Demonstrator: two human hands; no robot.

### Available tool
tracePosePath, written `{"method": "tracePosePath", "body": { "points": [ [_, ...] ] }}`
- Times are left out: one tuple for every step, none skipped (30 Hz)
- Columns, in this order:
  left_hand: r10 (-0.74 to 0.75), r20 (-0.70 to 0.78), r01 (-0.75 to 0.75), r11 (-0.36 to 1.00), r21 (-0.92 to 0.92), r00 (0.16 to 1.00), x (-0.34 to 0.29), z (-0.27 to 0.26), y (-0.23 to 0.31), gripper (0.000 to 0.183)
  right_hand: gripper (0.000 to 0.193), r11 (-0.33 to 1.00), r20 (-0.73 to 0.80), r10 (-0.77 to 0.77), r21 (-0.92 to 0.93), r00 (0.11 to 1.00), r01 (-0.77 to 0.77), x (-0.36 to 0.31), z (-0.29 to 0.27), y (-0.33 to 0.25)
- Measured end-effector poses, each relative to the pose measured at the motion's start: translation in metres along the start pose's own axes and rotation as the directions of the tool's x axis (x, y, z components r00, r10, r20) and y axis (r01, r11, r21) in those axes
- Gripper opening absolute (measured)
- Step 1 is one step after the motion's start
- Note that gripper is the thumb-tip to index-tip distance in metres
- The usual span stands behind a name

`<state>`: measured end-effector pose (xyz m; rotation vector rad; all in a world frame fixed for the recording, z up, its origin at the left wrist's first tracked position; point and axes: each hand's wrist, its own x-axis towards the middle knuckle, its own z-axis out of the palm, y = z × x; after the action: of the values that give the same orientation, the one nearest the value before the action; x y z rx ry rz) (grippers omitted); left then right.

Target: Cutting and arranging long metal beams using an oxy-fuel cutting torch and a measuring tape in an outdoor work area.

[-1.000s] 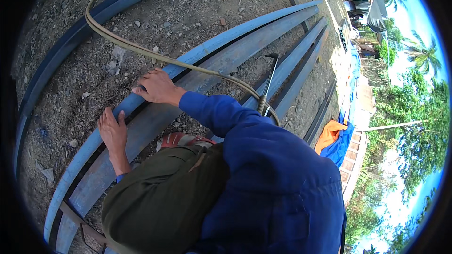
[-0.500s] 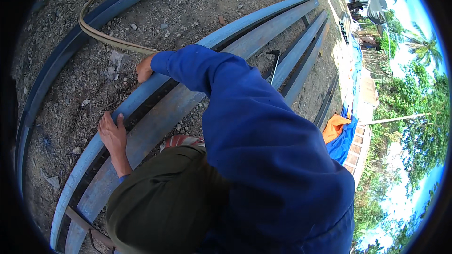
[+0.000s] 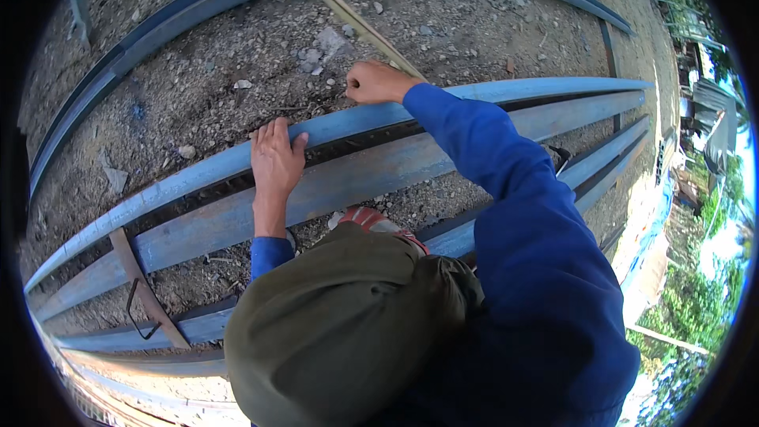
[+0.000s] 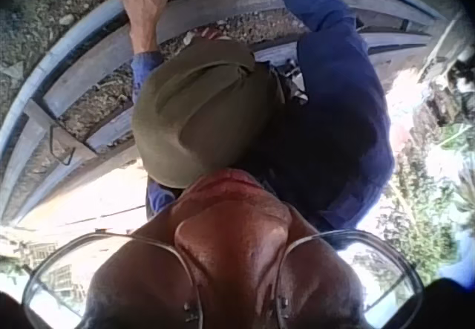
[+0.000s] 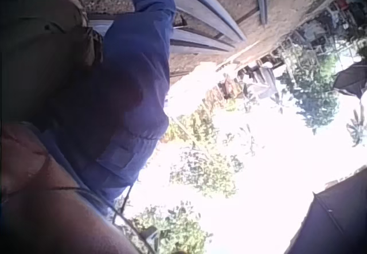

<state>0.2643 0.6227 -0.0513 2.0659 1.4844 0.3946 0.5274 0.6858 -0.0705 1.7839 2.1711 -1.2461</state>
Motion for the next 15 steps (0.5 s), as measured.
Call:
{"method": "tracePosePath", "body": {
  "points": [
    [0.012,-0.066,-0.011,1.000,0.012,0.998,-0.006,-0.005,-0.007,0.028,0.020,0.983,0.094,-0.115,0.152,0.989,0.100,-0.006,-0.021,-0.039],
    [-0.003,-0.079,0.003,1.000,0.000,0.997,-0.009,-0.008,-0.008,0.028,0.028,0.877,0.081,-0.221,0.452,0.972,0.162,-0.014,-0.041,-0.052],
    [-0.021,-0.096,0.017,0.999,-0.045,0.995,-0.009,-0.015,-0.003,0.028,0.028,0.700,0.024,-0.149,0.708,0.988,0.088,-0.034,-0.069,-0.067],
    [-0.020,-0.092,0.016,0.999,-0.049,0.996,-0.003,-0.010,0.004,0.029,0.027,0.485,-0.134,-0.028,0.865,0.991,0.131,-0.052,-0.087,-0.036],
    [-0.006,-0.087,-0.001,0.997,-0.080,0.996,0.001,-0.004,0.009,0.028,0.027,0.374,-0.260,0.039,0.899,0.965,0.227,-0.068,-0.101,-0.011],
    [0.031,-0.143,-0.043,0.996,-0.078,0.989,0.007,0.006,0.015,0.032,0.028,0.456,-0.324,0.200,0.866,0.925,0.205,-0.080,-0.117,0.035],
    [0.037,-0.126,-0.045,0.997,-0.056,0.991,0.007,0.007,0.016,0.036,0.031,0.654,-0.346,0.376,0.756,0.860,0.018,-0.083,-0.116,0.087],
    [0.027,-0.090,-0.033,0.998,-0.062,0.996,0.006,0.005,0.015,0.036,0.032,0.912,-0.422,0.386,0.307,0.821,-0.271,-0.089,-0.111,0.137],
    [0.008,-0.079,-0.012,0.999,-0.050,0.997,0.002,0.005,0.012,0.035,0.032,0.915,-0.516,0.151,-0.250,0.843,-0.317,-0.096,-0.083,0.170],
    [-0.016,-0.068,0.012,0.998,-0.067,0.998,-0.002,0.006,0.008,0.036,0.028,0.911,-0.415,0.304,-0.137,0.857,-0.390,-0.101,-0.060,0.197],
    [-0.023,-0.099,0.016,0.997,-0.071,0.995,-0.005,0.008,0.005,0.036,0.026,0.942,-0.410,0.267,-0.079,0.872,-0.326,-0.116,-0.034,0.233],
    [-0.070,-0.106,0.068,0.997,-0.020,0.992,-0.014,0.006,-0.003,0.036,0.027,0.934,-0.294,0.319,-0.068,0.901,-0.352,-0.096,-0.025,0.204],
    [-0.085,-0.077,0.085,0.996,-0.012,0.993,-0.020,0.002,-0.008,0.036,0.028,0.920,-0.182,0.367,-0.070,0.912,-0.385,-0.086,-0.024,0.163],
    [-0.050,-0.058,0.048,0.998,-0.039,0.997,-0.014,0.003,0.000,0.036,0.028,0.924,-0.203,0.356,-0.069,0.912,-0.376,-0.092,-0.034,0.210],
    [-0.027,-0.076,0.024,0.999,-0.036,0.997,-0.005,0.006,0.008,0.036,0.027,0.920,-0.096,0.392,0.018,0.915,-0.392,-0.103,-0.050,0.281]
  ]
}}
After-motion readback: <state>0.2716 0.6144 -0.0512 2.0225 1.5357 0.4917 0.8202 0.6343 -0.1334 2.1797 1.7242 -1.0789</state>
